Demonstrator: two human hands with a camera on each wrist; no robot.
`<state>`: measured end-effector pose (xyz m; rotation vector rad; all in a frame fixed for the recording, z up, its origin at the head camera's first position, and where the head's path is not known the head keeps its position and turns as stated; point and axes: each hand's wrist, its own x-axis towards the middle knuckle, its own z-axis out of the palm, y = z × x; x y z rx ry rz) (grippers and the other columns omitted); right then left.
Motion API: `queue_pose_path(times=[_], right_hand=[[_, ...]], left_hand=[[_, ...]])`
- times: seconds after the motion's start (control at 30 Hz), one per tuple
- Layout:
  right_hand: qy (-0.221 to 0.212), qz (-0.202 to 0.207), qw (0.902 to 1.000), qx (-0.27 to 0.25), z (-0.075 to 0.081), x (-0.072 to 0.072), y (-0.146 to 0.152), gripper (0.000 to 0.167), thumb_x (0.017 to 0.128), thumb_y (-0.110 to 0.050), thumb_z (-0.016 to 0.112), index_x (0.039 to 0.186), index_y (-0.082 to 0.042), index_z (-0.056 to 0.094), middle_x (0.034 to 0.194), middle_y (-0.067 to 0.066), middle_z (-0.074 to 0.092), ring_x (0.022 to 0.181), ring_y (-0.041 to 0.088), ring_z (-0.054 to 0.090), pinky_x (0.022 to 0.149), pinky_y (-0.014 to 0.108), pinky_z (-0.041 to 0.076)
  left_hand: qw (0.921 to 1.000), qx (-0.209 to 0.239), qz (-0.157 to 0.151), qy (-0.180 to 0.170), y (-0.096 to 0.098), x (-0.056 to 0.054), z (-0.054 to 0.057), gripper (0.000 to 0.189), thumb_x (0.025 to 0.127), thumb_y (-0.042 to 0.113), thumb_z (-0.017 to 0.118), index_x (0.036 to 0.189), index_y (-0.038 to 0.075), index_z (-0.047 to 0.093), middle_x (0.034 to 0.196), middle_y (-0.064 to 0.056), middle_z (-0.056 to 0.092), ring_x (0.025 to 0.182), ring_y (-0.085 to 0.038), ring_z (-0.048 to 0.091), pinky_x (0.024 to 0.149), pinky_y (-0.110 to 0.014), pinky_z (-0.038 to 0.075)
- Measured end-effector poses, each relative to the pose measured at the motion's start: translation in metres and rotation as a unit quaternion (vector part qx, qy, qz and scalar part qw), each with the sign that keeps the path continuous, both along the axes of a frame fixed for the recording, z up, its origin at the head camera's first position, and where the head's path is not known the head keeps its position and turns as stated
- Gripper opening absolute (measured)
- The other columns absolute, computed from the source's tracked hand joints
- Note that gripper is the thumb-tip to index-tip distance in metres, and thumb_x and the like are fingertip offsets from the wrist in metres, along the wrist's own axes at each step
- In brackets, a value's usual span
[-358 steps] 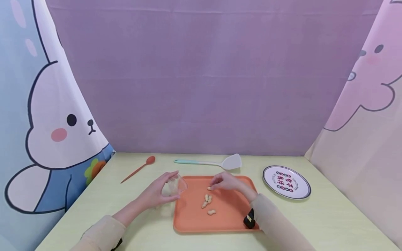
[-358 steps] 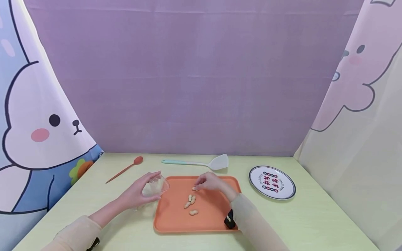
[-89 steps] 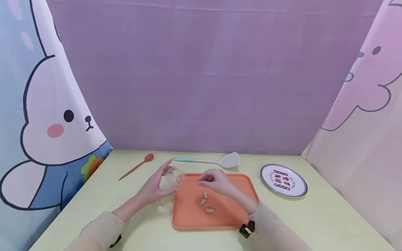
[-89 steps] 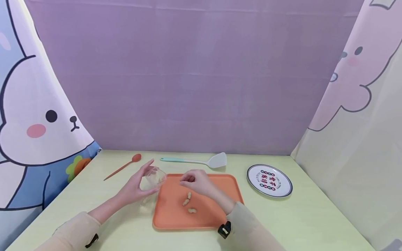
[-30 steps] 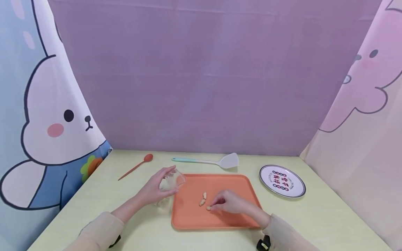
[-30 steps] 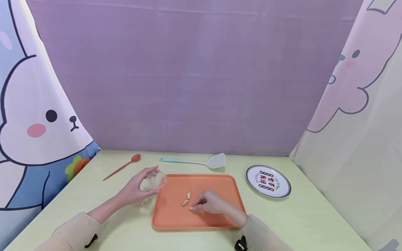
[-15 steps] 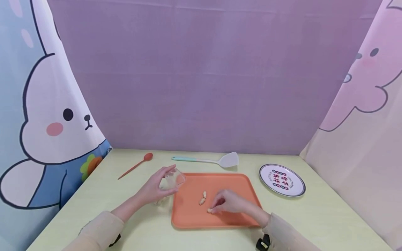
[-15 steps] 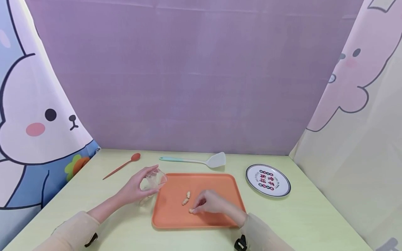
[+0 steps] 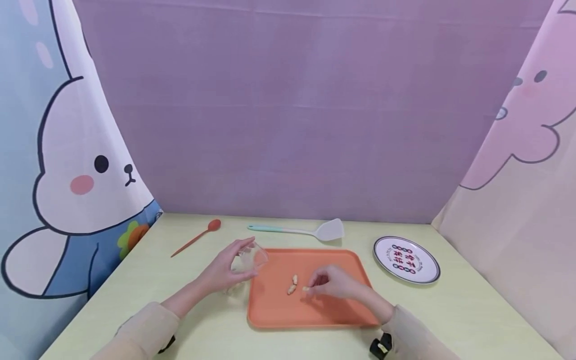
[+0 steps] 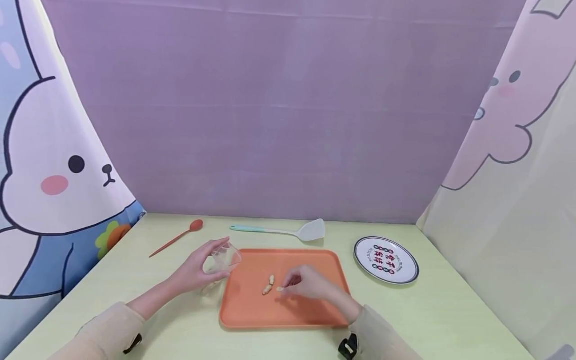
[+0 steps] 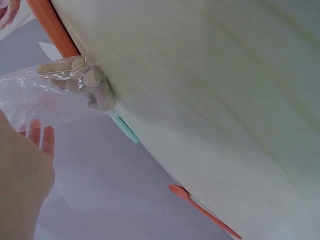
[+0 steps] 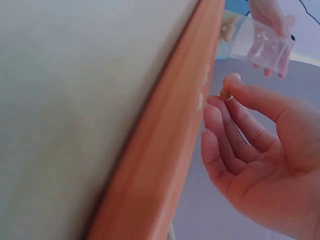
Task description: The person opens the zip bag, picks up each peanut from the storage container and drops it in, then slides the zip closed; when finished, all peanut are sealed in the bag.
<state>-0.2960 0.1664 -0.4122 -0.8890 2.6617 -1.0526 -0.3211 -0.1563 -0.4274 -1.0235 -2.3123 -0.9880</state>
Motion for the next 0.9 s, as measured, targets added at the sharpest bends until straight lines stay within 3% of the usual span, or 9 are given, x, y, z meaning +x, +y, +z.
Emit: queue_pose_path(times=[0.4,0.6,0.8,0.9], right_hand=[[0.042,-0.028,0.9969,-0.061,0.028,-0.008,-0.016,0.013,0.085,-0.027,0.069,0.087,-0.014,0.068,0.079,0.002,0.067,0.066,0.007,0.055,0.058,0.021,0.047],[0.061,-0.041,0.9937,-0.085,0.043,-0.008,-0.036,0.01,0.084,-0.029,0.07,0.089,-0.02,0.069,0.079,-0.005,0.065,0.07,0.013,0.06,0.06,0.023,0.05],[0.077,-0.023,0.9907,-0.11,0.047,-0.009,-0.059,0.01,0.085,-0.026,0.07,0.09,-0.018,0.07,0.079,-0.003,0.067,0.072,0.023,0.063,0.06,0.022,0.051],[0.093,-0.015,0.9896,-0.109,0.048,-0.012,-0.071,0.01,0.085,-0.026,0.069,0.089,-0.016,0.07,0.078,-0.002,0.068,0.07,0.018,0.063,0.06,0.021,0.051]], left_hand=[[0.9998,0.0,-0.005,-0.019,0.004,0.003,0.003,0.076,0.076,0.032,0.078,0.139,0.007,0.042,0.122,-0.001,0.058,0.108,-0.018,0.056,0.088,-0.037,0.051],[0.9999,0.002,-0.007,-0.015,0.004,0.003,0.003,0.077,0.075,0.03,0.079,0.138,0.006,0.043,0.121,-0.002,0.058,0.107,-0.018,0.057,0.086,-0.033,0.051],[0.9999,0.004,-0.007,-0.013,0.003,0.001,0.001,0.076,0.075,0.029,0.079,0.138,0.006,0.043,0.119,-0.003,0.059,0.105,-0.017,0.057,0.085,-0.031,0.052],[0.9999,0.005,-0.007,-0.013,0.002,-0.001,-0.001,0.076,0.075,0.029,0.079,0.138,0.006,0.044,0.119,-0.002,0.059,0.105,-0.016,0.057,0.085,-0.031,0.052]])
